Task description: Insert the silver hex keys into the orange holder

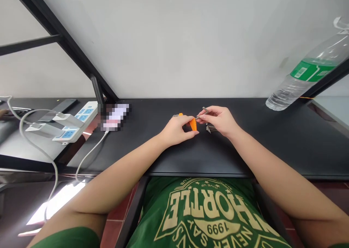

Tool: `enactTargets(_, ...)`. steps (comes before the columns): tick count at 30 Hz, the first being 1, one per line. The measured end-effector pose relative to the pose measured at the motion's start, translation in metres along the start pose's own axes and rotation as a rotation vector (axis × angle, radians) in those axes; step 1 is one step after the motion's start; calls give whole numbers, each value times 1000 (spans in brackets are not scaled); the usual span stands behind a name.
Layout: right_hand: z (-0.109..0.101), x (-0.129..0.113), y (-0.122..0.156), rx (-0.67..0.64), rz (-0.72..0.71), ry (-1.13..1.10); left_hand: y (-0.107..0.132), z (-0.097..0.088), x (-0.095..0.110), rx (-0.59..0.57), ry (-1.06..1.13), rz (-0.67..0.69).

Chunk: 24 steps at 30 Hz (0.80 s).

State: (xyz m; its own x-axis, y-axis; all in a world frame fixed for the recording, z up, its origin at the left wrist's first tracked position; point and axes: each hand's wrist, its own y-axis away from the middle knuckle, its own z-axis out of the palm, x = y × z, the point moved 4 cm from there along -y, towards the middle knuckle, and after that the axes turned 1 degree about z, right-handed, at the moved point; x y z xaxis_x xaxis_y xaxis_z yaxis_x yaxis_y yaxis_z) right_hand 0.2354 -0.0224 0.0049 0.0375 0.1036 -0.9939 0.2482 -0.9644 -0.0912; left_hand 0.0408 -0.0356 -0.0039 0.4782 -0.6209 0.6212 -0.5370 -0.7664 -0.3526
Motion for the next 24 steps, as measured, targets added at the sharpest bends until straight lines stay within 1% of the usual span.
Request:
enactTargets(5, 7, 3, 1, -54, 84, 275, 1, 3, 0, -30, 11, 11)
enactTargets(7, 6, 2, 2, -69, 90, 315, 1, 2, -1, -28, 18, -9)
enactTargets(10, 1, 2, 3, -28, 90, 347, 1, 2, -1, -16, 15, -20)
enactTargets(12, 1, 2, 3, -12, 82, 418, 0, 3, 1, -34, 3, 12)
enactTargets(14, 4, 2, 2, -65, 69, 528, 0, 5, 4, -62, -5, 51)
enactTargets(16, 3, 2, -1, -119, 50, 639, 0, 5, 5, -73, -11, 56)
enactTargets(18, -7, 0, -4, -110, 3, 763, -1, 3, 4, -56, -15, 26)
enactTargets(19, -15, -1, -6, -78, -37, 838, -1, 2, 3, -39, -13, 7)
enactTargets(20, -22, -2, -7, -83, -83, 936, -1, 1, 2, -22, -6, -9)
enactTargets(21, -29, 0, -9, -106, -86, 1034, -1, -1, 0, -9, 5, -23)
enactTargets(24, -42, 10, -12, -225, 9, 1227, -1, -2, -4, -1, 33, -53)
